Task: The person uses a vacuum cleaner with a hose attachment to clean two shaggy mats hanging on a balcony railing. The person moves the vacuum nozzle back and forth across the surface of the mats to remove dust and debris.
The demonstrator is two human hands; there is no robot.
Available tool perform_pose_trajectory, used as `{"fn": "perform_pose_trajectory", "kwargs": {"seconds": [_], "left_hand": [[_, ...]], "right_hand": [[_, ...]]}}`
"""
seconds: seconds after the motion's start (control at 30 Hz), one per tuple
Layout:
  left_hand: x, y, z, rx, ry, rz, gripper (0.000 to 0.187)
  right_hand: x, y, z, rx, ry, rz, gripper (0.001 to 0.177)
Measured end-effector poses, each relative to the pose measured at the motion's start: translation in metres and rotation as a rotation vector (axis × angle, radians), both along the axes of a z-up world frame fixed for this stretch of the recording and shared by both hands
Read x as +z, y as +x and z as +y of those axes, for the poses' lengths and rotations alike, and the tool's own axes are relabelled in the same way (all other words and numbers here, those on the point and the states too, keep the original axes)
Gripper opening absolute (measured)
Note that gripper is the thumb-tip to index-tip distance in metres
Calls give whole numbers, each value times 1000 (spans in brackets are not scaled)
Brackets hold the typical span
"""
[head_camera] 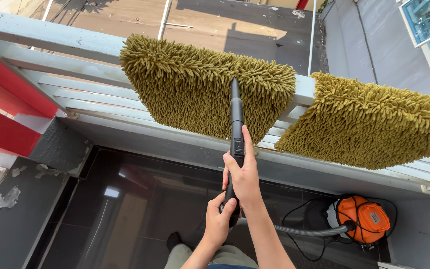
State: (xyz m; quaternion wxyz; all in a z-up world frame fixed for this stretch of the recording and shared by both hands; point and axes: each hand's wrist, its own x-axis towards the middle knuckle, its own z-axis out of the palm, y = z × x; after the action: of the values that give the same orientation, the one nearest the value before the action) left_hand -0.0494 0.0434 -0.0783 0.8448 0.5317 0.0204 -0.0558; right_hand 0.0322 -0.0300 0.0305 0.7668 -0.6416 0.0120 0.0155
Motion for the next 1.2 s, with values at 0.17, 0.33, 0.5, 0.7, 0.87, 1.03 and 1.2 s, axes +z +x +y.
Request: {"fn": "perform_pose_trajectory", "kwargs": {"seconds": [0.17, 0.33, 0.5, 0.7, 0.87, 1.03, 1.2], "left_hand": [[2, -3, -17, -56, 110, -30, 37], [8, -4, -29, -192, 50, 7, 35], [12, -2, -41, -218, 81, -17, 33], [-5, -3, -27, -53, 64, -31, 31], [-14, -6, -18, -34, 65, 21, 31], [-12, -5, -27, -147, 118, 8, 33], [-7, 1, -41, -227, 81, 54, 33]], "right_hand": [[1, -9, -21, -26, 37, 28, 81], [-1, -19, -44, -183, 4, 0, 80], [3, -19, -55, -226, -4, 18, 79], [-3, -15, -25, -144, -38, 39, 81], [-13, -14, -15, -120, -23, 43, 80], [-27, -20, -41, -250, 17, 20, 80], [-34, -16, -59, -308, 45, 27, 81]]}}
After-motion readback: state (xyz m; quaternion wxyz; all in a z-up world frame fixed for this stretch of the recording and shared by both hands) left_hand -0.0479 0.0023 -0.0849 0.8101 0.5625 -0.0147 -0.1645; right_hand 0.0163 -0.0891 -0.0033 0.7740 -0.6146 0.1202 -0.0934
